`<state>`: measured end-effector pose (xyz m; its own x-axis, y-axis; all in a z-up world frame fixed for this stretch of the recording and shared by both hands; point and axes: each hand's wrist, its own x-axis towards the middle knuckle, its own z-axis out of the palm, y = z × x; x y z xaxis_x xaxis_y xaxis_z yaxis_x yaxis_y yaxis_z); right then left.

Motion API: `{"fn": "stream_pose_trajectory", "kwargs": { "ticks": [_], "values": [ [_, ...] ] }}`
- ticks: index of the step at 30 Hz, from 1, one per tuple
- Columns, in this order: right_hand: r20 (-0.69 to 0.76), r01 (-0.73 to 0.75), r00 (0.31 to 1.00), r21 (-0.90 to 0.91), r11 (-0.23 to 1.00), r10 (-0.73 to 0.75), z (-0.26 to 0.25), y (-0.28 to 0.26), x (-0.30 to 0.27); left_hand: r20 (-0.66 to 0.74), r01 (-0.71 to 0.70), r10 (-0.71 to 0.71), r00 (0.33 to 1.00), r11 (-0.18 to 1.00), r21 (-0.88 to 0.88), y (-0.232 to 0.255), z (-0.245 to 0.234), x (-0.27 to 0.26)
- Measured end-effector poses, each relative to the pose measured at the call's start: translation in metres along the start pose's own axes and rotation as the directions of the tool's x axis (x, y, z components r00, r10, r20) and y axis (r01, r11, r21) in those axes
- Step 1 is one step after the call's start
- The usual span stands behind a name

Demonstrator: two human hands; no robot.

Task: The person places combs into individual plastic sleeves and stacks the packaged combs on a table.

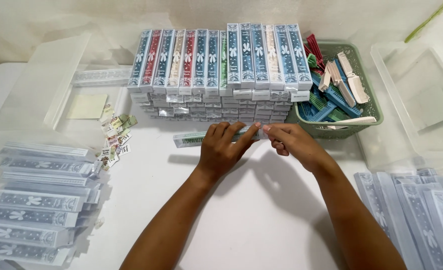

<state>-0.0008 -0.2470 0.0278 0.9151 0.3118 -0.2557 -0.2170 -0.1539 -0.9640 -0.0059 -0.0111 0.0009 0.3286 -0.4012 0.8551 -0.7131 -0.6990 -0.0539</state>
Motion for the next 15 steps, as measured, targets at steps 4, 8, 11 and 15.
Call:
{"fn": "stream_pose_trajectory", "kwargs": {
  "ticks": [4,8,11,15],
  "values": [
    [-0.013,-0.005,1.000,0.037,0.999,0.005,0.001,-0.006,0.000,-0.004,0.005,-0.005,1.000,1.000,0.010,-0.001,0.001,-0.001],
    [-0.114,0.075,0.989,-0.128,0.989,-0.090,0.007,-0.031,-0.012,-0.006,0.065,-0.065,0.998,0.998,0.006,-0.007,0.001,-0.004],
    [-0.029,0.128,0.991,0.029,0.991,-0.127,0.004,-0.023,-0.007,-0.022,0.049,-0.049,0.999,0.999,-0.015,-0.009,0.000,-0.003],
    [0.062,0.064,0.995,0.145,0.987,-0.074,0.003,-0.003,0.001,0.010,0.043,-0.042,0.999,0.994,-0.102,-0.008,0.000,-0.003]
  ]
}}
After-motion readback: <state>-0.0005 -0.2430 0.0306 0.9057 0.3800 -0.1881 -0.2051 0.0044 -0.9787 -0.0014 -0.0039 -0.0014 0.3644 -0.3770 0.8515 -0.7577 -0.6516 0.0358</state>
